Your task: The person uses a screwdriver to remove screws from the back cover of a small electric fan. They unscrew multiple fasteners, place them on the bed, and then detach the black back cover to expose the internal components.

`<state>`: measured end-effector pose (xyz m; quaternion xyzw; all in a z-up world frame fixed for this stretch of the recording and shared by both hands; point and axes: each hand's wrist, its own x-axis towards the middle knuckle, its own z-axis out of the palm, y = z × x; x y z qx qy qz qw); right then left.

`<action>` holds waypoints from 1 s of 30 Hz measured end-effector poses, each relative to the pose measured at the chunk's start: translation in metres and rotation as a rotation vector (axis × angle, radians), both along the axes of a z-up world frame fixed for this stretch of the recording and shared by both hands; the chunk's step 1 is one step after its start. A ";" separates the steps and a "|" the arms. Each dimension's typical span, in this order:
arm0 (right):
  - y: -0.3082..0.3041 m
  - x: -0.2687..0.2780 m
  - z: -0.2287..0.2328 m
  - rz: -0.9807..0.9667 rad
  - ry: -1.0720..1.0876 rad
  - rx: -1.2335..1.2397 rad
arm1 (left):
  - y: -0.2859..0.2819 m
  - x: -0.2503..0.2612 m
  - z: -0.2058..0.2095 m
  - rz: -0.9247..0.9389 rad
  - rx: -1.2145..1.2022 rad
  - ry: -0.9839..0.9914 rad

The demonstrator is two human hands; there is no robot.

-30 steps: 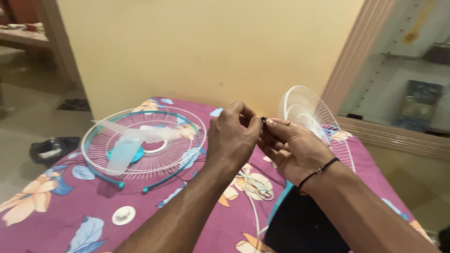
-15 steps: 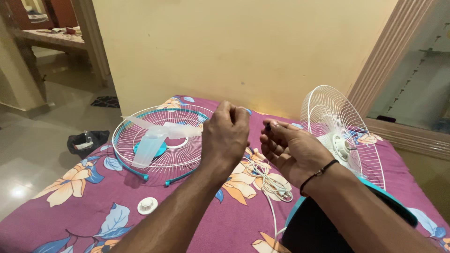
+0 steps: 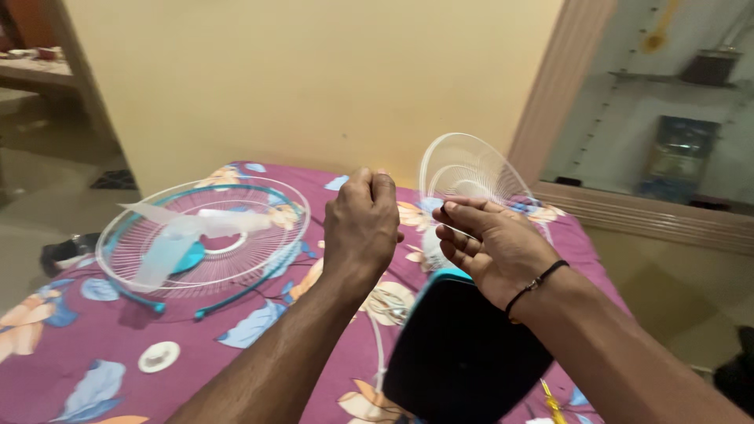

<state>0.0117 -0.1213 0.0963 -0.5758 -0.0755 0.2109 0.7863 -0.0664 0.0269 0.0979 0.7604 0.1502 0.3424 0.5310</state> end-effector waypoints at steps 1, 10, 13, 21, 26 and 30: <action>-0.011 0.002 0.001 -0.010 -0.010 -0.015 | -0.010 0.004 -0.001 -0.007 -0.004 -0.016; -0.107 0.033 -0.021 -0.068 -0.023 -0.133 | -0.088 0.022 -0.009 -0.018 -0.035 -0.010; -0.130 0.044 -0.039 -0.131 -0.009 -0.202 | -0.109 0.022 -0.012 -0.035 -0.078 -0.019; -0.182 0.065 -0.105 -0.208 0.067 -0.293 | -0.142 0.034 -0.024 -0.002 -0.005 -0.019; -0.213 0.078 -0.140 -0.256 0.138 -0.326 | -0.159 0.041 -0.036 -0.020 0.066 -0.026; -0.240 0.087 -0.174 -0.283 0.155 -0.412 | -0.173 0.057 -0.042 -0.080 0.080 -0.027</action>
